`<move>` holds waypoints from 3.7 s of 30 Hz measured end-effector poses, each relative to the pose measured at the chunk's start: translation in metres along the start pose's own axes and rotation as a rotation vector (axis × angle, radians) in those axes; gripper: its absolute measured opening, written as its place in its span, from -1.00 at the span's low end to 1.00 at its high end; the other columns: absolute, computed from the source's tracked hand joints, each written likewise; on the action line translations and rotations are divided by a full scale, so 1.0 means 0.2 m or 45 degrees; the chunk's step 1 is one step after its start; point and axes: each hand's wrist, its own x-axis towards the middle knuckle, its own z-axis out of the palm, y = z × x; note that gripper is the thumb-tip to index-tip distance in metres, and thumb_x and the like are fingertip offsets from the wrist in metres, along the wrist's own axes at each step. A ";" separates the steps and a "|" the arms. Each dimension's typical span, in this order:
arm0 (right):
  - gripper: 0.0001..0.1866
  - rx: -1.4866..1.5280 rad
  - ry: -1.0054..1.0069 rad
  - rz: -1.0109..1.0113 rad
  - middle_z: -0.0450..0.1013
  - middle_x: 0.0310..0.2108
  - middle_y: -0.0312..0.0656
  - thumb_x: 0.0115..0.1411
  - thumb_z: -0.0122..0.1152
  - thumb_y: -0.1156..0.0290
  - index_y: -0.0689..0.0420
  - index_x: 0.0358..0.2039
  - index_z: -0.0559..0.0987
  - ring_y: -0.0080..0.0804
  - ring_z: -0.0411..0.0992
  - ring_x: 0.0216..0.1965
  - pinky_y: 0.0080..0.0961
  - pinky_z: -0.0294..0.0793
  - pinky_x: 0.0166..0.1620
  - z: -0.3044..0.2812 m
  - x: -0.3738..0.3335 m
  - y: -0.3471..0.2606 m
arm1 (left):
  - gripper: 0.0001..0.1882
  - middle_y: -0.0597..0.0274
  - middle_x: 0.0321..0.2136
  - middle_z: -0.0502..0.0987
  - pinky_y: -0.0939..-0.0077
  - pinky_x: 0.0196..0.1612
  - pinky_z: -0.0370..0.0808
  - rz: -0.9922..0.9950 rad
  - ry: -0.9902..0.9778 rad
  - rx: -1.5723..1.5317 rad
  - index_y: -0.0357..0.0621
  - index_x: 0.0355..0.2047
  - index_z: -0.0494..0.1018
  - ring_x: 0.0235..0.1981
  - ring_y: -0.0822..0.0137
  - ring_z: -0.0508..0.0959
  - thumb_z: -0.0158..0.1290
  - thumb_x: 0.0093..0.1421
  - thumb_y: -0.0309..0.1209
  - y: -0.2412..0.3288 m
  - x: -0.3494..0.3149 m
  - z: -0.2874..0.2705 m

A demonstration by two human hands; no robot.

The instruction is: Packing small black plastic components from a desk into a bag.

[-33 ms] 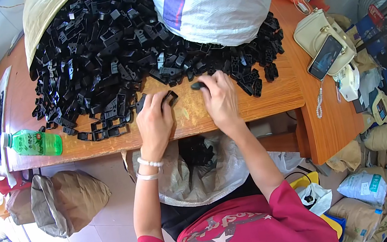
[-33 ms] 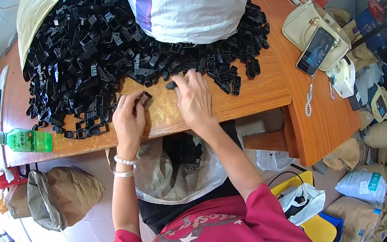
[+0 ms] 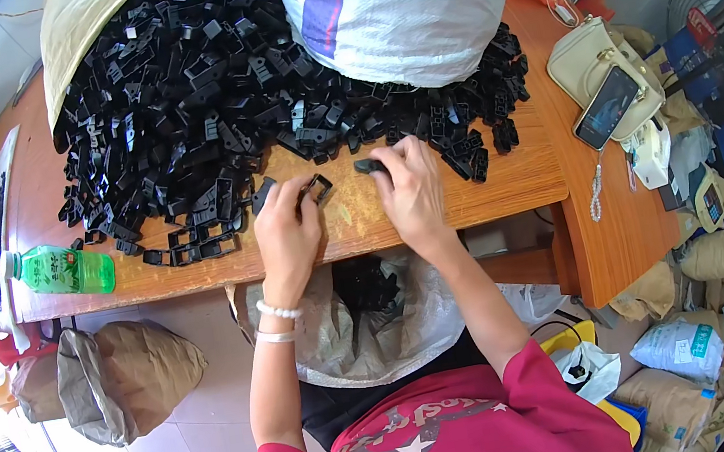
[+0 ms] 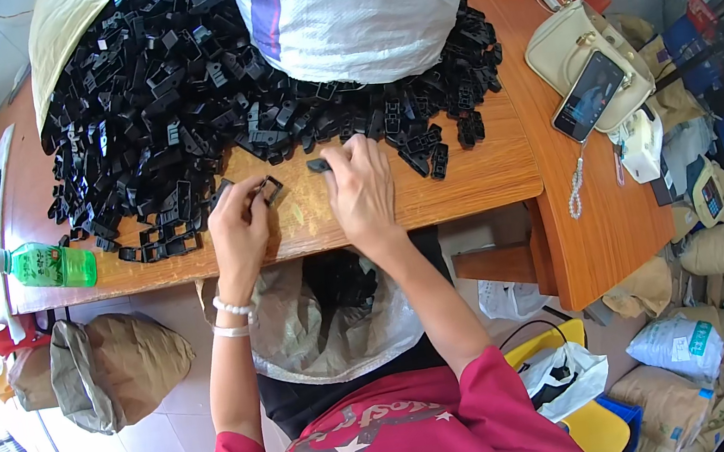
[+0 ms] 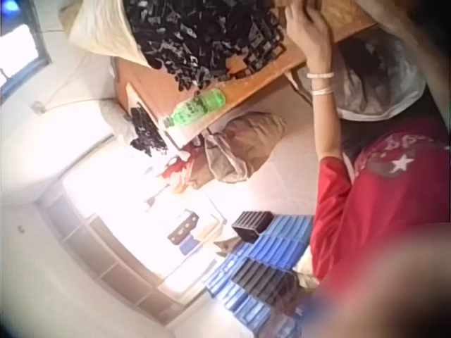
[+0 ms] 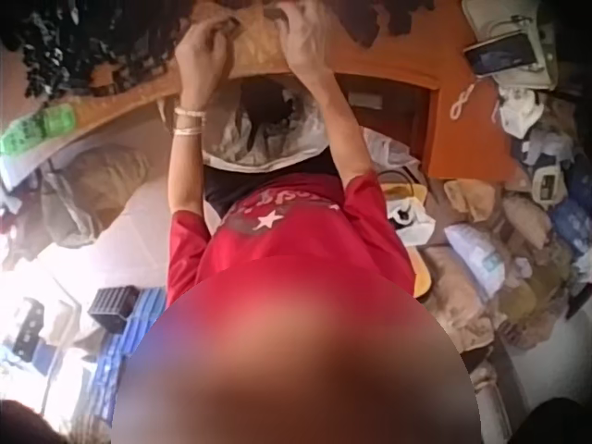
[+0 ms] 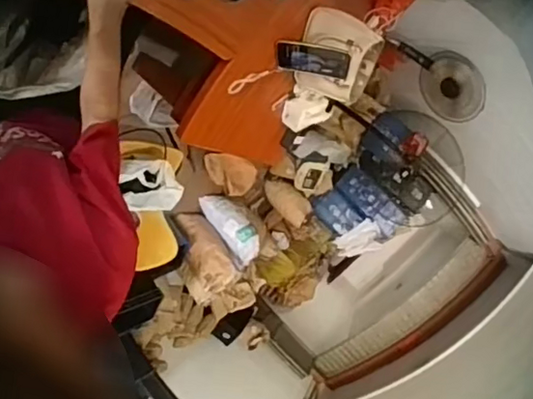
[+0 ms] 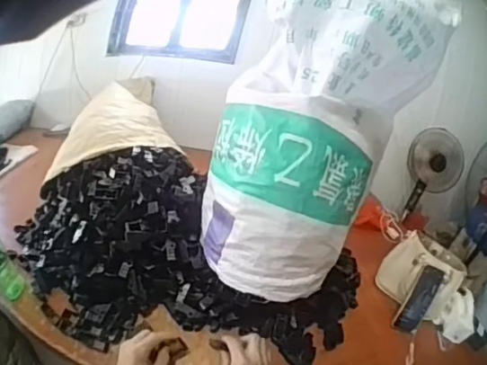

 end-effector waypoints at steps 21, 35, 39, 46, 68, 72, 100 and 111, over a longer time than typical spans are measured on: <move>-0.83 0.867 -0.080 -0.081 0.55 -0.27 -0.18 -0.01 0.33 0.63 0.18 -0.35 0.60 -0.33 0.48 -0.21 -0.51 0.48 -0.20 -0.23 -0.17 -0.12 | -0.60 0.01 -0.41 0.63 0.63 -0.26 0.59 -0.767 -0.471 -1.302 -0.51 0.02 0.35 -0.39 0.34 0.66 0.08 0.16 -0.65 0.26 -0.13 -0.17; -0.77 0.776 0.006 -0.155 0.56 -0.30 -0.18 -0.06 0.33 0.67 0.16 -0.34 0.62 -0.25 0.47 -0.27 -0.45 0.45 -0.20 -0.23 -0.22 -0.16 | -0.63 0.07 -0.38 0.63 0.64 -0.25 0.56 -0.692 -0.458 -1.141 -0.51 0.01 0.38 -0.36 0.39 0.65 0.10 0.21 -0.57 0.29 -0.18 -0.18; -0.76 0.835 -0.040 -0.171 0.54 -0.21 -0.16 -0.04 0.34 0.64 0.16 -0.30 0.62 -0.24 0.48 -0.25 -0.44 0.45 -0.16 -0.21 -0.23 -0.13 | -0.65 0.06 -0.32 0.62 0.62 -0.22 0.56 -0.625 -0.502 -1.015 -0.49 -0.01 0.40 -0.33 0.42 0.64 0.09 0.21 -0.56 0.28 -0.19 -0.17; -0.66 1.104 -0.175 0.321 0.51 -0.15 -0.06 0.06 0.32 0.54 0.29 -0.11 0.55 -0.29 0.49 -0.14 -0.48 0.43 -0.06 -0.22 -0.26 -0.18 | -0.61 0.03 -0.28 0.60 0.57 -0.29 0.55 -0.213 -0.236 -0.719 -0.27 -0.01 0.45 -0.39 0.31 0.66 0.07 0.11 -0.65 0.35 -0.22 -0.16; -0.75 -0.034 0.146 0.342 0.42 -0.29 -0.05 0.13 0.18 0.56 0.28 -0.15 0.53 -0.14 0.43 -0.30 -0.30 0.43 -0.22 -0.29 -0.18 0.26 | -0.71 0.05 -0.25 0.46 0.33 -0.50 0.49 0.061 0.172 0.573 -0.19 -0.16 0.40 -0.47 0.07 0.57 0.05 0.06 -0.60 -0.06 -0.04 -0.07; -0.69 -0.122 0.100 0.170 0.43 -0.28 -0.04 0.08 0.20 0.59 0.26 -0.11 0.52 -0.10 0.41 -0.20 -0.27 0.41 -0.15 -0.25 -0.21 0.19 | -0.83 0.17 -0.47 0.48 0.46 -0.53 0.46 -0.164 0.144 0.024 -0.23 -0.19 0.42 -0.55 0.30 0.55 0.00 0.19 -0.55 -0.01 -0.06 -0.05; -0.70 0.697 -0.093 -0.257 0.55 -0.25 -0.18 -0.09 0.32 0.69 0.23 -0.27 0.64 -0.24 0.48 -0.24 -0.44 0.49 -0.22 -0.35 -0.25 -0.11 | -0.68 0.11 -0.43 0.60 0.66 -0.37 0.57 -0.645 -0.563 -1.107 -0.45 -0.03 0.43 -0.43 0.40 0.64 0.10 0.19 -0.60 0.38 -0.21 -0.15; -0.66 0.987 -0.255 0.182 0.51 -0.18 -0.09 0.09 0.22 0.58 0.23 -0.07 0.55 -0.22 0.49 -0.19 -0.45 0.44 -0.12 -0.31 -0.34 -0.15 | -0.64 0.08 -0.33 0.60 0.64 -0.34 0.54 -0.262 -0.345 -0.689 -0.30 -0.01 0.42 -0.45 0.41 0.63 0.09 0.15 -0.60 0.44 -0.28 -0.17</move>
